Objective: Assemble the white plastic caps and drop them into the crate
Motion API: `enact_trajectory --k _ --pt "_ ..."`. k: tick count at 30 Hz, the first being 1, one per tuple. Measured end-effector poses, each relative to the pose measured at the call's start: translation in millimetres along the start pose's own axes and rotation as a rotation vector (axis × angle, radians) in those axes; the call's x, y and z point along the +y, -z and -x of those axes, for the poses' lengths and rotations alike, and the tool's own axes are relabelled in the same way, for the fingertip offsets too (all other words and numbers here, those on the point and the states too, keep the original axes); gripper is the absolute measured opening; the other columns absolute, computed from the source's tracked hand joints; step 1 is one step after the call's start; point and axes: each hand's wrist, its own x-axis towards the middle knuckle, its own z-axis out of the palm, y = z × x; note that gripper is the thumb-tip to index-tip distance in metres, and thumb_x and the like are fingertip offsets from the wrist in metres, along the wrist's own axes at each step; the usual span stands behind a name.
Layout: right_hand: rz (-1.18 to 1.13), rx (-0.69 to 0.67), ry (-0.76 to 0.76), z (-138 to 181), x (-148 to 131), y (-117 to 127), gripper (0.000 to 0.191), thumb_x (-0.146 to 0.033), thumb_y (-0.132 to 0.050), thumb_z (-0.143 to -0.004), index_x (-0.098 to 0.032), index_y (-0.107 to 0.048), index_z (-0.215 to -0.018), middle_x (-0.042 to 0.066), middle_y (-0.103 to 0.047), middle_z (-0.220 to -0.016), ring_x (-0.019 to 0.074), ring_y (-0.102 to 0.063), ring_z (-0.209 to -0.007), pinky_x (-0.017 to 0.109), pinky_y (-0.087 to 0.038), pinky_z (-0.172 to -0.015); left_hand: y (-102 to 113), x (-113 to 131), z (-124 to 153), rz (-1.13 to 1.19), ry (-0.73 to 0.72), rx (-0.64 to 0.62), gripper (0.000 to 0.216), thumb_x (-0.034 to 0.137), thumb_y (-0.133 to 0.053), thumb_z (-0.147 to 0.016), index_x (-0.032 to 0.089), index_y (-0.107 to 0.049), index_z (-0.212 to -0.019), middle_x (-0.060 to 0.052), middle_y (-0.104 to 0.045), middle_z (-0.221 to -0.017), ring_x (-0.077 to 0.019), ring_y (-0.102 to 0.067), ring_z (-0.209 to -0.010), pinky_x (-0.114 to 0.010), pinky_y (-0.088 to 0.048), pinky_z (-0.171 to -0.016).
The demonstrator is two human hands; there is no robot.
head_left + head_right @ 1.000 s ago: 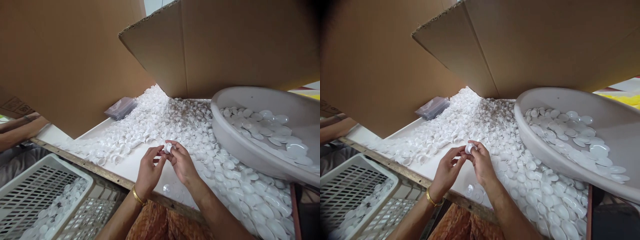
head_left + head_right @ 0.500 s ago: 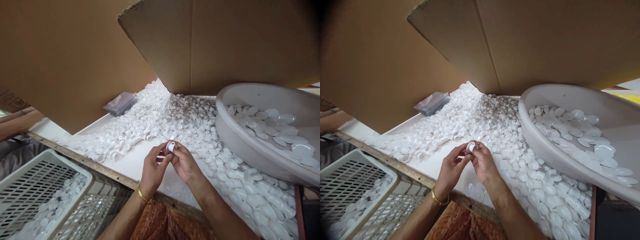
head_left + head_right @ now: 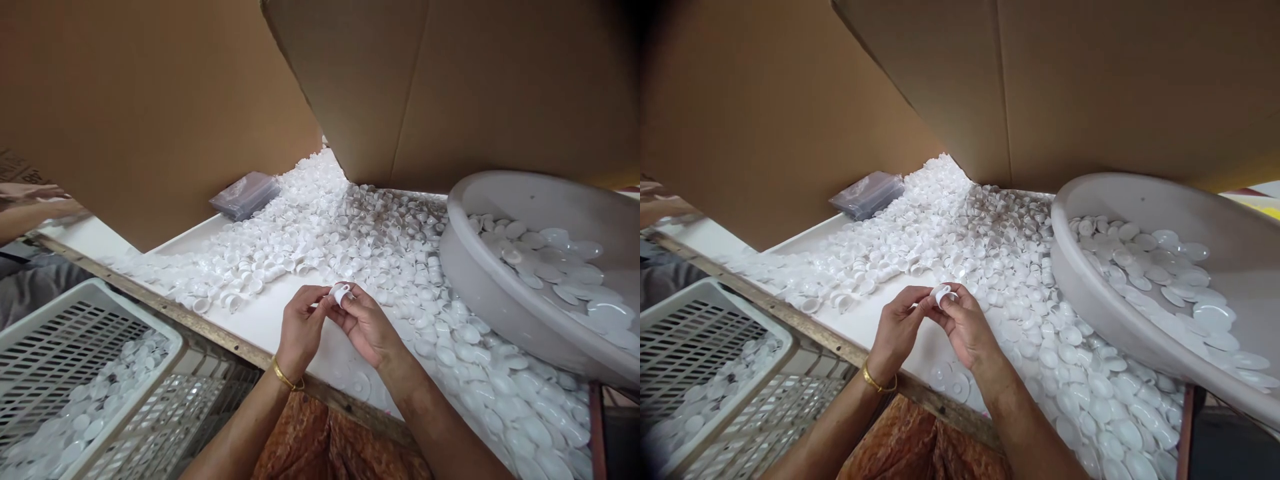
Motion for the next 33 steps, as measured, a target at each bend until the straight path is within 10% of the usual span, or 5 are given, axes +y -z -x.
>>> enact_trajectory --k 23,29,33 --pt "0.260 0.141 0.169 -1.2 6.4 0.8 0.019 -0.018 -0.064 -0.065 -0.021 -0.053 -0.080 -0.004 -0.057 -0.072 0.0098 -0.053 -0.067 0.023 -0.043 -0.065 -13.8 5.7 8.6 0.041 0.000 -0.009 0.021 0.030 -0.060 -0.076 0.018 -0.066 -0.093 -0.003 -0.063 -0.088 -0.0143 -0.058 -0.082 -0.024 -0.048 -0.071" --pt "0.555 -0.166 -0.027 9.6 -11.2 -3.0 0.038 -0.031 -0.061 -0.075 -0.025 -0.050 -0.111 0.002 -0.059 -0.098 0.0143 -0.060 -0.080 0.033 -0.047 -0.076 34.6 -1.3 8.9 0.061 0.186 -0.025 0.033 0.043 -0.063 -0.071 0.015 -0.066 -0.089 -0.003 -0.067 -0.084 -0.0164 -0.060 -0.075 -0.027 -0.048 -0.071" --pt "1.118 0.206 0.354 6.2 -30.9 14.3 0.028 -0.026 -0.053 -0.079 -0.022 -0.054 -0.107 0.006 -0.060 -0.104 0.0160 -0.059 -0.084 0.032 -0.045 -0.076 118.3 0.6 15.1 -0.292 0.347 0.235 0.047 0.054 -0.064 -0.064 0.017 -0.065 -0.093 0.001 -0.067 -0.076 -0.0172 -0.060 -0.073 -0.030 -0.047 -0.070"
